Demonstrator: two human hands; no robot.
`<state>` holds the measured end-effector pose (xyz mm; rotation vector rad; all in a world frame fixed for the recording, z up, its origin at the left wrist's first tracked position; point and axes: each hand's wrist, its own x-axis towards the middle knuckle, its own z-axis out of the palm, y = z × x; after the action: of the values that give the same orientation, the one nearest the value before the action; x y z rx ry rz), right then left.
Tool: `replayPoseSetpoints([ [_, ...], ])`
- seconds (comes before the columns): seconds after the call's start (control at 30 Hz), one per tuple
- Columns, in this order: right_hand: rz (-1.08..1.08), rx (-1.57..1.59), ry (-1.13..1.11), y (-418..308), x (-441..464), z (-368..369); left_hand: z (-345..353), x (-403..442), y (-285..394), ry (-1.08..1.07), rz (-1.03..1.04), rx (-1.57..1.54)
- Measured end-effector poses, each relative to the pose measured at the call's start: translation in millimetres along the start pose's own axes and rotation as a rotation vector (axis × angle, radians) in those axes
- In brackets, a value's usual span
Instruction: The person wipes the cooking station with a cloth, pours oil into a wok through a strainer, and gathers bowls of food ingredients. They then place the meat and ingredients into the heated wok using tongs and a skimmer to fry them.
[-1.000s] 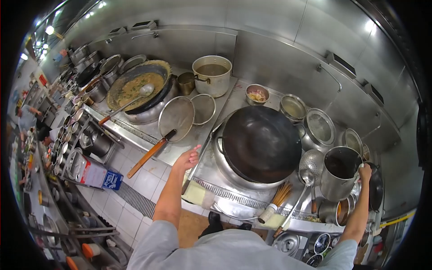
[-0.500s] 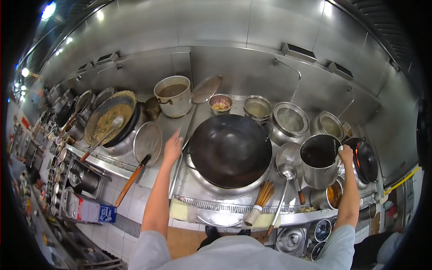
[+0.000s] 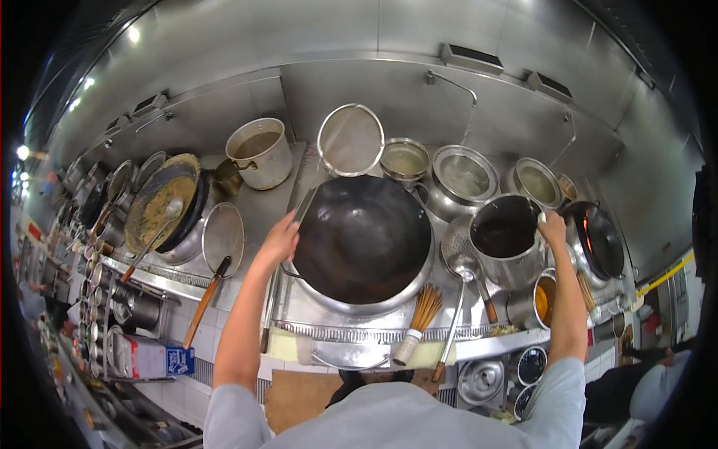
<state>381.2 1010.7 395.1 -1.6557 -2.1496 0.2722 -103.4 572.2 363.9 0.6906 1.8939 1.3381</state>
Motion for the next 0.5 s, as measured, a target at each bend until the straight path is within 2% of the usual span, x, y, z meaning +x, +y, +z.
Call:
replayPoseSetpoints([
  [0.03,-0.283,-0.155,0.155,40.3,30.3,31.0,-2.3,-20.2,-12.7,-0.091,-0.027,-0.146],
  [0.07,-0.197,-0.018,0.093,9.4,12.2,15.4,-0.4,-37.6,-24.9,-0.099,-0.119,-0.205],
  [0.13,-0.147,-0.087,-0.001,-23.4,6.1,2.0,10.1,-69.1,-33.4,-0.163,-0.268,-0.331],
  [0.2,-0.114,-0.002,-0.047,-44.2,7.8,3.5,24.9,-90.4,-46.8,-0.118,-0.361,-0.337],
  [0.3,-0.158,-0.034,-0.032,-80.5,2.7,-0.3,27.3,-104.7,-53.7,-0.319,-0.393,-0.387],
  [0.5,-0.205,-0.071,-0.087,-150.0,-9.2,-4.4,29.7,-125.8,-45.0,-0.409,-0.398,-0.385],
])
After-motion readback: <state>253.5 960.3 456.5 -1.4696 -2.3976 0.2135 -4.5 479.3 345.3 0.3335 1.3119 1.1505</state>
